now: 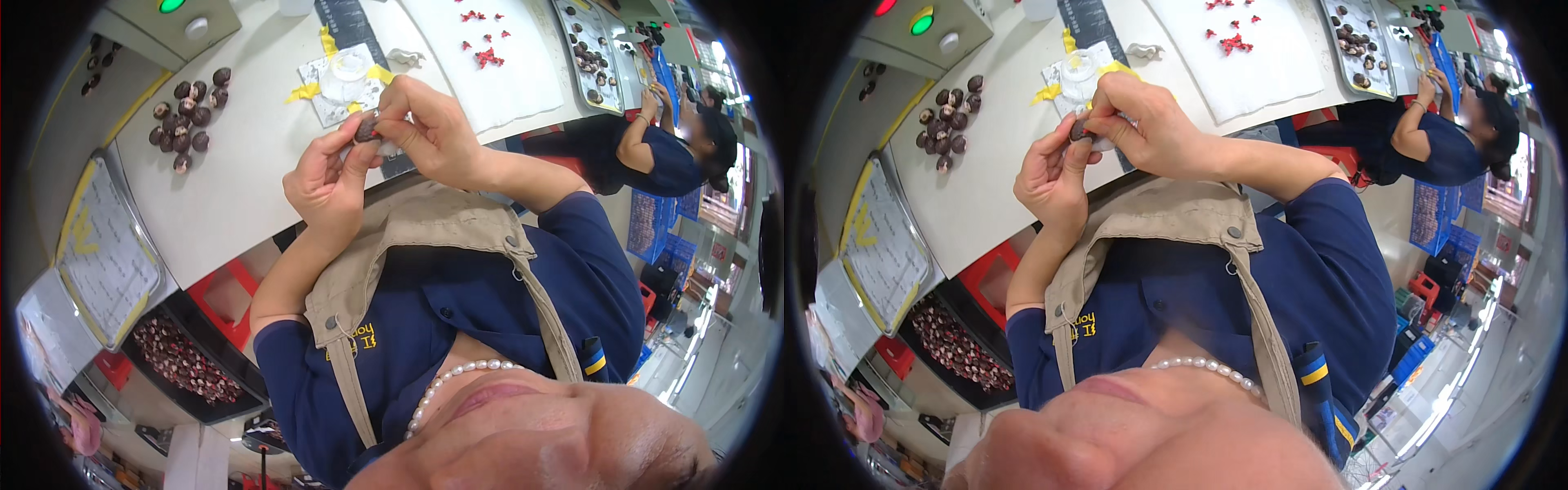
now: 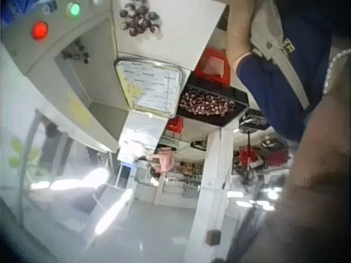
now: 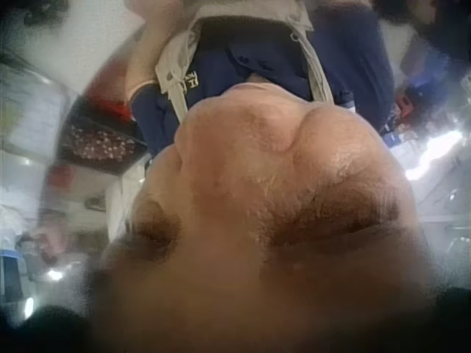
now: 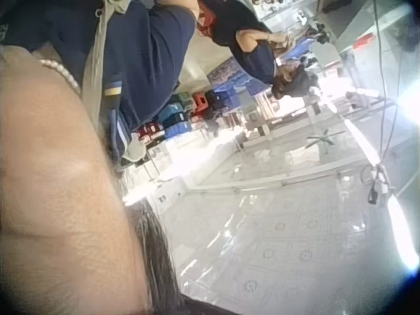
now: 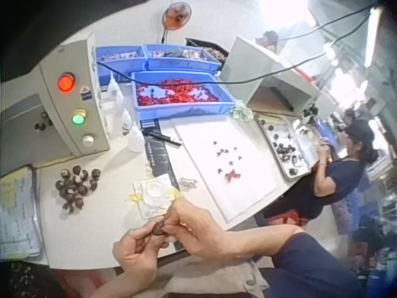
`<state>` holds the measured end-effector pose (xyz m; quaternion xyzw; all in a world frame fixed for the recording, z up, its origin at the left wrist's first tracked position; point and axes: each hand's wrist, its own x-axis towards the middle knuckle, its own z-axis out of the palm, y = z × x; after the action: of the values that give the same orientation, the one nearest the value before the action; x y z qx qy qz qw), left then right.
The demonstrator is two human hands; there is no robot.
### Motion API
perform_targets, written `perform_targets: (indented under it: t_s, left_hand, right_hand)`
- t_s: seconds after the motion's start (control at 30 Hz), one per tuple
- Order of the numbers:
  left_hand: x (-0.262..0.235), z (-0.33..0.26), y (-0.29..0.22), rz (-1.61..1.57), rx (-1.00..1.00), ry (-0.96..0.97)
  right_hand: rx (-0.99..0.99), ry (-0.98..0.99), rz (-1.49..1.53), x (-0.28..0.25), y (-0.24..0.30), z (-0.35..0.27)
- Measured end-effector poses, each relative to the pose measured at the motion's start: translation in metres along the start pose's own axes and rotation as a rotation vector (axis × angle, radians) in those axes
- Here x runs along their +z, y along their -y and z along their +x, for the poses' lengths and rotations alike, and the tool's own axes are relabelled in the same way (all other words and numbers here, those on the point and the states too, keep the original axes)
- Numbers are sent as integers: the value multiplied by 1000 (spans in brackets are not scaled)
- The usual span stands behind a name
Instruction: The person assembles figurines by dipping small bows into glue and attaching them to figurine heads by hand. The person empties a tray of completed figurines into a crate, retrieves more figurine heads, and attaches bows to them.
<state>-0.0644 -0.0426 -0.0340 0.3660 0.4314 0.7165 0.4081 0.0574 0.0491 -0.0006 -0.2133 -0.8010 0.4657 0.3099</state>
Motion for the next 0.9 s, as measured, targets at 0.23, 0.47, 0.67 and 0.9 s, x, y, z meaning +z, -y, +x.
perform_targets:
  t_s: [0.23,0.47,0.67,0.9]
  left_hand:
    - [-5,16,-15,242,180,59]
    - [-167,22,-59,1253,285,-746]
    - [-306,-22,-90,1864,-20,-904]
    - [-214,46,-95,1566,162,-661]
  right_hand:
    - [-252,61,-206,-48,2,16]
    - [-34,-316,-721,-195,-117,48]
    - [-277,73,-879,-232,-163,69]
    - [56,-52,-724,-193,-148,85]
